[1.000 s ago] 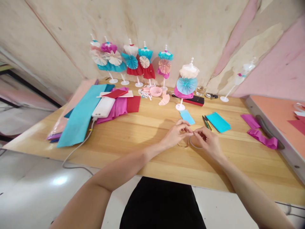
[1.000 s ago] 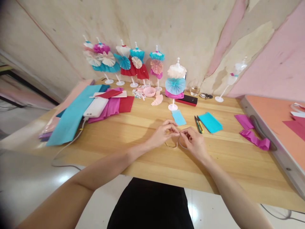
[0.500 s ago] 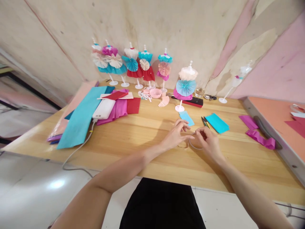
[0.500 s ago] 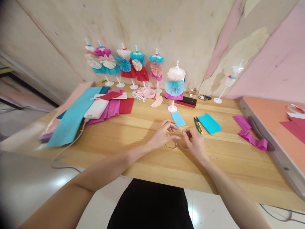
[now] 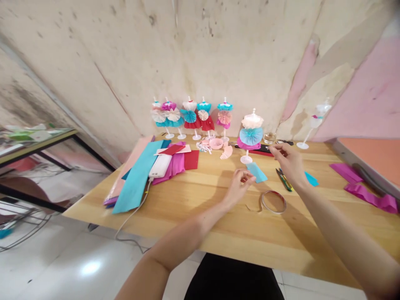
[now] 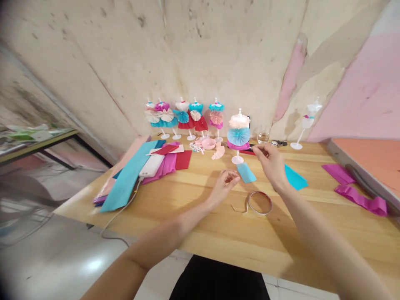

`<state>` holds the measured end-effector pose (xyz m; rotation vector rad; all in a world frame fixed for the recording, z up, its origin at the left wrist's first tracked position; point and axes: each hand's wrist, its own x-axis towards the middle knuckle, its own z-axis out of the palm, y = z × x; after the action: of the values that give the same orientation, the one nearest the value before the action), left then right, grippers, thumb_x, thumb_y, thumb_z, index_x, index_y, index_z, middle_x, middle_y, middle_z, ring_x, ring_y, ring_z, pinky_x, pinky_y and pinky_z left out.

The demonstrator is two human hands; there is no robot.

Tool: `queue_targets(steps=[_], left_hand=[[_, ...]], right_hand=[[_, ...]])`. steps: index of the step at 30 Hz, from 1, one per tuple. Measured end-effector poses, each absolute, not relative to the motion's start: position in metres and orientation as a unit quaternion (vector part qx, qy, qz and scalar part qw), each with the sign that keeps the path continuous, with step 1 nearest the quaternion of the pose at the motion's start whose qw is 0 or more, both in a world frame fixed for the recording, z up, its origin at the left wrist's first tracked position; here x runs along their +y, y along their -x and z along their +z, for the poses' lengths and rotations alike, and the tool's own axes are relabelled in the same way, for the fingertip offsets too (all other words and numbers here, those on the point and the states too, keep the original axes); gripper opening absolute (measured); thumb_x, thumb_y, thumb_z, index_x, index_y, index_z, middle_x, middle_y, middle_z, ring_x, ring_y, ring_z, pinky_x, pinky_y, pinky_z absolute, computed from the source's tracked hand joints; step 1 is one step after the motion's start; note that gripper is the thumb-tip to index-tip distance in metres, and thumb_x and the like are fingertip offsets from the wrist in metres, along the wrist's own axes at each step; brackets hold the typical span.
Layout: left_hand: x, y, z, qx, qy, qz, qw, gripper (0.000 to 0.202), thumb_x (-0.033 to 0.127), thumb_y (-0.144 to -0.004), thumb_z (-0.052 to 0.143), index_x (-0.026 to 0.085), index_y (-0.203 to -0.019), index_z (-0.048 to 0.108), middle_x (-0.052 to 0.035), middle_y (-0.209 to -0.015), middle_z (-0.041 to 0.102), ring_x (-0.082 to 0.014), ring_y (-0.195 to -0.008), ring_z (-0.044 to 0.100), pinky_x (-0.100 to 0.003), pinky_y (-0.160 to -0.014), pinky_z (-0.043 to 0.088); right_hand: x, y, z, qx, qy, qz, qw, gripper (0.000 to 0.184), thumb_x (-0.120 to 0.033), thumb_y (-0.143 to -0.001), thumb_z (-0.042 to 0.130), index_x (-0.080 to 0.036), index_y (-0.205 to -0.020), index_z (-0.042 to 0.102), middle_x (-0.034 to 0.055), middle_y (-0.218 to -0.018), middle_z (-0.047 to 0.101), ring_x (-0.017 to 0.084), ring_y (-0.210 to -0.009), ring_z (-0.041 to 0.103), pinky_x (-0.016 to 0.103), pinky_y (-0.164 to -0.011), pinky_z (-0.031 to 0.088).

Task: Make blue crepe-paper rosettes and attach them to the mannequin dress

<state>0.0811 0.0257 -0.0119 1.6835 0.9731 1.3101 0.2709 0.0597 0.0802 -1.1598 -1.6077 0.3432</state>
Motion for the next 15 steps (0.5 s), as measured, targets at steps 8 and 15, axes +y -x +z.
queue_targets(steps=[8, 15], left_hand=[[0.031, -0.080, -0.018, 0.359, -0.678, 0.510, 0.389, 0.025, 0.041, -0.089, 0.059, 0.017, -0.096, 0.062, -0.0080, -0.115, 0.052, -0.0123, -0.091, 0.057, -0.029, -0.084, 0.049], [0.028, -0.078, -0.018, 0.349, -0.685, 0.499, 0.400, 0.025, 0.041, -0.090, 0.056, 0.019, -0.099, 0.062, -0.0071, -0.116, 0.050, -0.0121, -0.087, 0.058, -0.032, -0.086, 0.050]], right_hand=[[0.125, -0.222, 0.069, -0.647, 0.497, 0.127, 0.564, 0.036, -0.047, -0.087, 0.053, -0.017, -0.097, 0.069, 0.0061, -0.092, 0.070, 0.017, -0.075, 0.056, 0.032, -0.072, 0.044], [0.152, -0.215, 0.062, -0.621, 0.560, 0.052, 0.546, 0.034, -0.047, -0.087, 0.051, -0.018, -0.092, 0.068, 0.0066, -0.091, 0.069, 0.017, -0.073, 0.054, 0.034, -0.076, 0.042]])
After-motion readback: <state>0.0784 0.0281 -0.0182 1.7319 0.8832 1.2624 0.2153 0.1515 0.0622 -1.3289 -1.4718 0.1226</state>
